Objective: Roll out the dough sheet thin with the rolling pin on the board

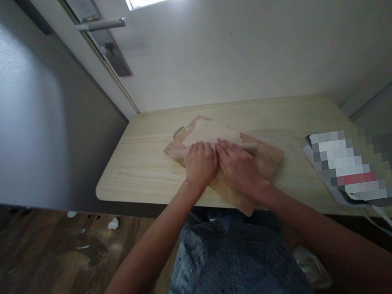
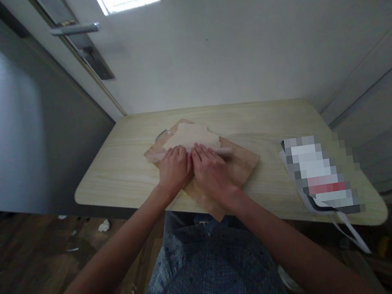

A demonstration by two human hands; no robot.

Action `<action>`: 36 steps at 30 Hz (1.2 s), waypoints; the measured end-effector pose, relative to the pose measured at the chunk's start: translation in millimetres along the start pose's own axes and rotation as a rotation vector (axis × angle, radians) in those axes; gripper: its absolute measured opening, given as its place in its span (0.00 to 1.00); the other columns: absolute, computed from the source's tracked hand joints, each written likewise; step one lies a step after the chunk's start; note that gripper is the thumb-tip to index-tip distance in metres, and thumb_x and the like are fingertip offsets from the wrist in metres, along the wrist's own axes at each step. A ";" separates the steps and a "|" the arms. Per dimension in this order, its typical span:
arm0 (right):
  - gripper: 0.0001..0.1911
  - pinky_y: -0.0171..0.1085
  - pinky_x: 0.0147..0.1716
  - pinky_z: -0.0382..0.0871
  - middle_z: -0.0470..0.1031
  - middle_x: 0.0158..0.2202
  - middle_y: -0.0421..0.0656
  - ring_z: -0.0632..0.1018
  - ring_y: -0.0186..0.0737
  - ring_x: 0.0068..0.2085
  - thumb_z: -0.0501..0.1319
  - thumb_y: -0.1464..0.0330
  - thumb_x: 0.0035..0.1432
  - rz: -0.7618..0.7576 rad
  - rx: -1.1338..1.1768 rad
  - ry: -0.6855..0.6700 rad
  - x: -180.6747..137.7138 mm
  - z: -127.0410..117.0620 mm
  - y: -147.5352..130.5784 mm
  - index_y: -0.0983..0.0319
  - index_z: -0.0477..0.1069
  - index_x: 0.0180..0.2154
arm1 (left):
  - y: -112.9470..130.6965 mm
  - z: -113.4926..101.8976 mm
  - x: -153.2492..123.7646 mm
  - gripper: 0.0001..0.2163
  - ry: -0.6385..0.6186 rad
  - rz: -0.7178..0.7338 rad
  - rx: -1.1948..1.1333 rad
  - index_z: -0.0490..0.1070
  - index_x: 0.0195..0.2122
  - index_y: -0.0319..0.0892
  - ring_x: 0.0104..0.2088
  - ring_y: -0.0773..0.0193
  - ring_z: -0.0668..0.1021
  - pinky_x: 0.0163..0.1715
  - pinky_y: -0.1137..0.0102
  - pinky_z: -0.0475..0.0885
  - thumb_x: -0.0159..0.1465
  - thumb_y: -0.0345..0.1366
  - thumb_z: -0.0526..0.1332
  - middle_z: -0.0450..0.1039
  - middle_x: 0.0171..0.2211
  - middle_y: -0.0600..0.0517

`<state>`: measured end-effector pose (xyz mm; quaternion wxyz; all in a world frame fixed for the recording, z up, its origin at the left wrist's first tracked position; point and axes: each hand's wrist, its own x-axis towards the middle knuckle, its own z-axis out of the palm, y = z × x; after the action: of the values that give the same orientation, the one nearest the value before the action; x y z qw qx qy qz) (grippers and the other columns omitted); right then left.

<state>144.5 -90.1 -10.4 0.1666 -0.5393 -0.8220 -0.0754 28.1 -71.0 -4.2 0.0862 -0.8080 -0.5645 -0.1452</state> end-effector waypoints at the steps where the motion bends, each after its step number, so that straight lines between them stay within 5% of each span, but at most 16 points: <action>1: 0.22 0.42 0.54 0.57 0.62 0.56 0.53 0.65 0.44 0.56 0.42 0.74 0.60 -0.007 0.012 -0.002 -2.7 -0.8 -0.4 0.73 0.62 0.53 | 0.4 0.3 -1.3 0.13 0.002 0.001 0.004 0.66 0.36 0.34 0.42 0.56 0.73 0.47 0.62 0.64 0.64 0.34 0.44 0.72 0.37 0.39; 6: 0.22 0.43 0.55 0.57 0.63 0.55 0.52 0.65 0.43 0.55 0.42 0.74 0.60 0.002 0.041 -0.005 -0.9 -0.2 2.0 0.72 0.62 0.53 | -3.2 6.8 0.0 0.12 0.016 0.023 0.003 0.65 0.39 0.33 0.49 0.55 0.70 0.51 0.62 0.62 0.64 0.33 0.45 0.67 0.48 0.36; 18: 0.21 0.44 0.57 0.51 0.63 0.56 0.52 0.63 0.45 0.57 0.43 0.74 0.60 0.048 0.073 -0.007 37.2 14.4 16.6 0.71 0.64 0.50 | -9.0 22.0 34.1 0.14 0.026 -0.018 -0.026 0.62 0.42 0.37 0.52 0.58 0.68 0.57 0.57 0.50 0.65 0.32 0.40 0.70 0.44 0.43; 23: 0.20 0.45 0.54 0.55 0.71 0.49 0.52 0.70 0.44 0.51 0.40 0.71 0.62 0.145 0.089 -0.007 61.7 21.2 25.0 0.67 0.68 0.44 | -15.2 25.9 59.9 0.14 -0.015 -0.052 -0.026 0.62 0.43 0.37 0.45 0.60 0.73 0.53 0.61 0.57 0.66 0.33 0.40 0.73 0.40 0.44; 27: 0.19 0.48 0.52 0.57 0.66 0.53 0.52 0.65 0.46 0.55 0.41 0.69 0.62 0.174 0.093 -0.044 81.4 25.6 35.4 0.66 0.64 0.48 | -19.0 29.8 79.0 0.14 -0.070 -0.148 -0.043 0.59 0.49 0.39 0.44 0.59 0.73 0.43 0.66 0.65 0.66 0.35 0.41 0.72 0.41 0.45; 31: 0.20 0.52 0.52 0.54 0.64 0.55 0.53 0.61 0.50 0.58 0.41 0.69 0.62 0.208 0.106 -0.106 102.9 30.7 45.9 0.66 0.63 0.49 | -23.7 34.3 98.4 0.14 -0.136 -0.210 -0.085 0.59 0.48 0.40 0.42 0.59 0.74 0.39 0.67 0.66 0.66 0.36 0.40 0.72 0.40 0.46; 36: 0.19 0.51 0.45 0.61 0.71 0.45 0.55 0.70 0.50 0.49 0.41 0.70 0.61 0.240 0.153 -0.163 128.5 34.3 56.9 0.67 0.66 0.44 | -31.6 42.2 125.5 0.13 -0.147 -0.273 -0.122 0.62 0.46 0.41 0.43 0.59 0.73 0.40 0.68 0.65 0.65 0.35 0.43 0.71 0.40 0.46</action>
<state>143.2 54.2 0.0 0.1477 -0.6238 -0.7658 0.0516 44.5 64.2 -3.0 -0.0250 -0.7359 -0.6640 -0.1299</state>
